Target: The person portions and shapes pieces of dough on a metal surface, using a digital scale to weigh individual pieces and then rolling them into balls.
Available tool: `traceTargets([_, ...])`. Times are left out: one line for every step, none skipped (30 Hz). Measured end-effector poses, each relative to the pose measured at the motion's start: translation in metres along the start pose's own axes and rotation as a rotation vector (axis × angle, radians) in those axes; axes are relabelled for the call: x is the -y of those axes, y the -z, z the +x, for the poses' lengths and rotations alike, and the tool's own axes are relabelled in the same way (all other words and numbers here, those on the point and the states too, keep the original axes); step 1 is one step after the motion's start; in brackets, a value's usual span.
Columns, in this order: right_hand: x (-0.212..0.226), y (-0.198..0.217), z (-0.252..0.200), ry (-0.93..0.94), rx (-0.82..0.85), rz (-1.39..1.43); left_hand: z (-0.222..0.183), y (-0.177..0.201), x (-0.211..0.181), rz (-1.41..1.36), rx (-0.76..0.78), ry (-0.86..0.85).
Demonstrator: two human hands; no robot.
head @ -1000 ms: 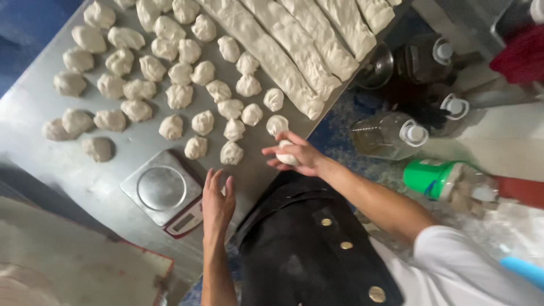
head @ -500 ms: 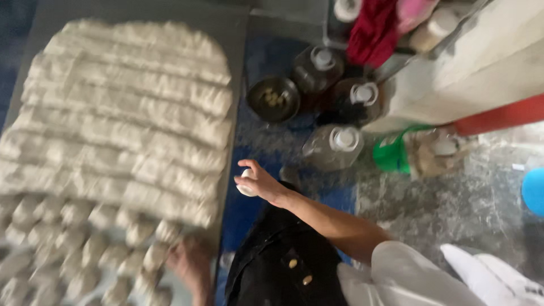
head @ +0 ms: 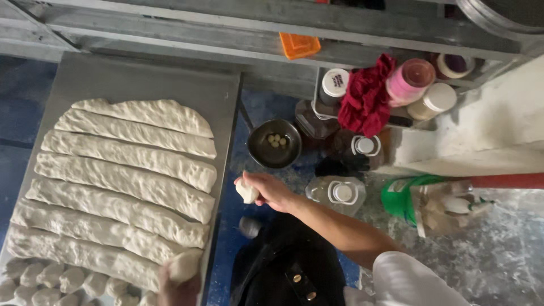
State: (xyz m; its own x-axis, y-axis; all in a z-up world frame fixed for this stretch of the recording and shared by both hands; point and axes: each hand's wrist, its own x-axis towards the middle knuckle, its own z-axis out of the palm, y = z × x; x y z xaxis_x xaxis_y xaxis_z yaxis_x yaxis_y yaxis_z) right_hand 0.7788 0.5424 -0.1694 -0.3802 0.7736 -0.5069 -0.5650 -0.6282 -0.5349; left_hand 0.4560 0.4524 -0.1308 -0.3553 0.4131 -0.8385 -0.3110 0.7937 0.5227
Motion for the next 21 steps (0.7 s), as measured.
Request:
traceTargets([-0.001,0.0,0.011,-0.005,0.007,0.111,-0.01,-0.012,-0.014,-0.257,0.016,0.168])
traceTargets([-0.004,0.0,0.021,-0.009,0.013,0.223,-0.019,-0.028,-0.025,-0.279,0.103,0.104])
traceTargets([-0.011,-0.002,0.023,-0.013,-0.024,0.28,-0.031,-0.053,-0.021,0.261,0.23,-0.5])
traceTargets([-0.016,-0.006,0.025,-0.016,-0.062,0.336,-0.054,-0.066,-0.015,0.818,0.384,-1.082])
traceTargets([-0.002,0.0,0.037,0.018,-0.085,0.356,-0.06,-0.094,-0.017,0.287,0.596,-0.51])
traceTargets([0.005,0.0,0.034,-0.015,-0.131,0.397,-0.066,-0.118,-0.021,-0.23,0.747,0.091])
traceTargets([0.005,-0.006,0.026,-0.054,-0.17,0.445,-0.074,-0.133,-0.024,-0.125,0.772,0.07])
traceTargets([0.01,-0.008,0.024,-0.093,-0.209,0.494,-0.083,-0.146,-0.025,-0.021,0.796,0.048])
traceTargets([0.014,-0.007,0.024,-0.11,-0.173,0.507,-0.09,-0.149,-0.028,0.088,0.809,0.036])
traceTargets([0.017,-0.005,0.025,-0.127,-0.137,0.52,-0.09,-0.149,-0.038,0.086,0.874,0.013])
traceTargets([0.014,-0.008,0.023,-0.154,-0.108,0.545,-0.094,-0.144,-0.047,0.088,0.931,0.005])
traceTargets([0.013,-0.012,0.023,-0.136,-0.123,0.481,-0.099,-0.14,-0.054,0.089,0.988,-0.002])
traceTargets([0.019,-0.012,0.027,-0.106,-0.138,0.411,-0.104,-0.14,-0.063,-0.054,1.063,0.008])
traceTargets([0.024,-0.013,0.028,-0.075,-0.153,0.341,-0.113,-0.139,-0.073,-0.199,1.134,0.02])
traceTargets([0.03,-0.016,0.032,-0.037,-0.13,0.302,-0.118,-0.143,-0.086,-0.343,1.207,0.028])
traceTargets([0.036,-0.019,0.036,0.002,-0.107,0.262,-0.124,-0.149,-0.099,-0.3,1.182,0.0])
traceTargets([0.039,-0.022,0.039,0.032,-0.085,0.224,-0.132,-0.152,-0.107,-0.261,1.148,-0.025])
traceTargets([0.043,-0.024,0.047,0.069,-0.098,0.144,-0.136,-0.157,-0.115,-0.222,1.115,-0.051])
traceTargets([0.044,-0.025,0.051,0.09,-0.114,0.066,-0.138,-0.163,-0.12,-0.179,1.128,-0.03])
traceTargets([0.045,-0.026,0.052,0.11,-0.13,-0.013,-0.137,-0.167,-0.126,-0.136,1.141,-0.008])
traceTargets([0.048,-0.025,0.053,0.118,-0.143,-0.08,-0.13,-0.175,-0.131,-0.096,1.17,-0.007])
